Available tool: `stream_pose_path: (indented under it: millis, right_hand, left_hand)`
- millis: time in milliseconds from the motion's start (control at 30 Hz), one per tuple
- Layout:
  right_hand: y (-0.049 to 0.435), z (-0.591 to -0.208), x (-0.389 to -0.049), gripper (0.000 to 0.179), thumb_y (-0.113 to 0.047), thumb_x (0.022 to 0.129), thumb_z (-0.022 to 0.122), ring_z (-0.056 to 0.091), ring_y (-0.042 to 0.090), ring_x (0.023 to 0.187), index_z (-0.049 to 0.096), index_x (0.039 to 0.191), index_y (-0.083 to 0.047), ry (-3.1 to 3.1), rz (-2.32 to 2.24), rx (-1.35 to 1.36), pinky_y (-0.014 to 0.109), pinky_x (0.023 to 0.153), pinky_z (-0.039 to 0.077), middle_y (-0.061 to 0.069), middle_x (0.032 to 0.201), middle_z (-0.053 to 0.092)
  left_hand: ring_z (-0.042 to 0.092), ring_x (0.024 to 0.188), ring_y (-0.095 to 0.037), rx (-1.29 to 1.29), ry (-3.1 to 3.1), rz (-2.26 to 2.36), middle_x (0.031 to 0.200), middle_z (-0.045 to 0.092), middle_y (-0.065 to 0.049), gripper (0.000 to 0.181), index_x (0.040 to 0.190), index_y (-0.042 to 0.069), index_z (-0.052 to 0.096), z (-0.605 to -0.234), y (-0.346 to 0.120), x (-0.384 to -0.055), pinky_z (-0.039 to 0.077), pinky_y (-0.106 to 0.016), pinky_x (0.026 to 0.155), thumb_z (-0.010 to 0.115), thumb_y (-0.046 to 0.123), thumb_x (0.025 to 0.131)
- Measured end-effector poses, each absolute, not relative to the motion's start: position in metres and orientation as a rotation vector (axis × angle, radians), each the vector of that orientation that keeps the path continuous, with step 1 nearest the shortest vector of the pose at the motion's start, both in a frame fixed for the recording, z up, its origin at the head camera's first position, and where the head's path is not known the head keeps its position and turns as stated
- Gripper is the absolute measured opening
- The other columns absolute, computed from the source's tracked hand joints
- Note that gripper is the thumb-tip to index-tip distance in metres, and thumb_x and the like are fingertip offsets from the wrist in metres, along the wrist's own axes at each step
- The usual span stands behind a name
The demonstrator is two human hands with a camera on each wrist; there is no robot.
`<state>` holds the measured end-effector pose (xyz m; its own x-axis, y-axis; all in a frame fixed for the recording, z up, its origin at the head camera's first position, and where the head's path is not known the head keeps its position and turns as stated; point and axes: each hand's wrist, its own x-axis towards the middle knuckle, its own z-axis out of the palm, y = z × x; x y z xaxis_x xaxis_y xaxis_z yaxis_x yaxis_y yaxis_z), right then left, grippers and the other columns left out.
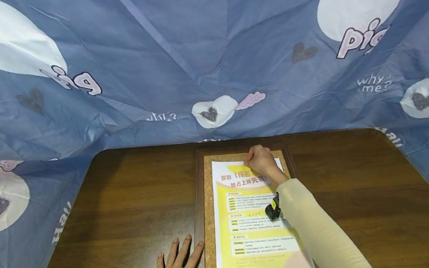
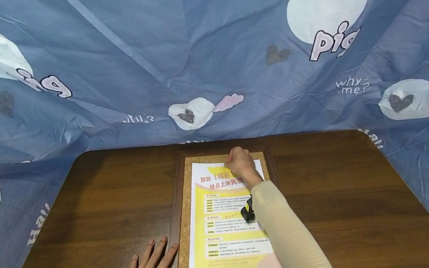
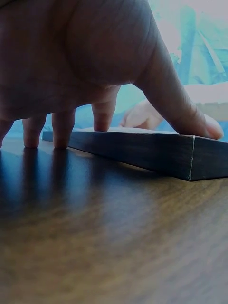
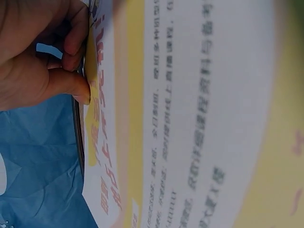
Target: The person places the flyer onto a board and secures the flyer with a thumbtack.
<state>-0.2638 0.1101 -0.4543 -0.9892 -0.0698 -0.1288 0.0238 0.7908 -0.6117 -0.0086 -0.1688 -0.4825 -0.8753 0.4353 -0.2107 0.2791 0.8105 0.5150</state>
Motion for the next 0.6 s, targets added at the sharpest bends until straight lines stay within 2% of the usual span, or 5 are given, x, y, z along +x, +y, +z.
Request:
stream_pose_path:
  millis: [367,600]
  right_hand:
    - [0.117,-0.457,-0.265,0.013,-0.01,0.085,0.078,0.057,0.024,0.075,0.067,0.082,-0.003,2.818,-1.09,-0.08,0.038,0.07,0.048,0.01,0.084,0.065]
    - [0.121,-0.456,-0.264,0.01,-0.01,0.089,0.074,0.058,0.023,0.074,0.068,0.086,-0.003,2.772,-1.159,-0.08,0.035,0.068,0.048,0.01,0.087,0.067]
  left_hand:
    - [0.018,0.14,-0.056,0.543,2.683,0.699,0.158,0.022,-0.027,0.107,0.157,0.015,0.026,-0.482,-0.168,-0.007,0.017,-0.084,0.091,0.06,0.078,0.077]
    - [0.017,0.14,-0.056,0.53,2.675,0.712,0.158,0.022,-0.026,0.106,0.157,0.017,0.025,-0.483,-0.168,-0.007,0.016,-0.084,0.091,0.061,0.077,0.078]
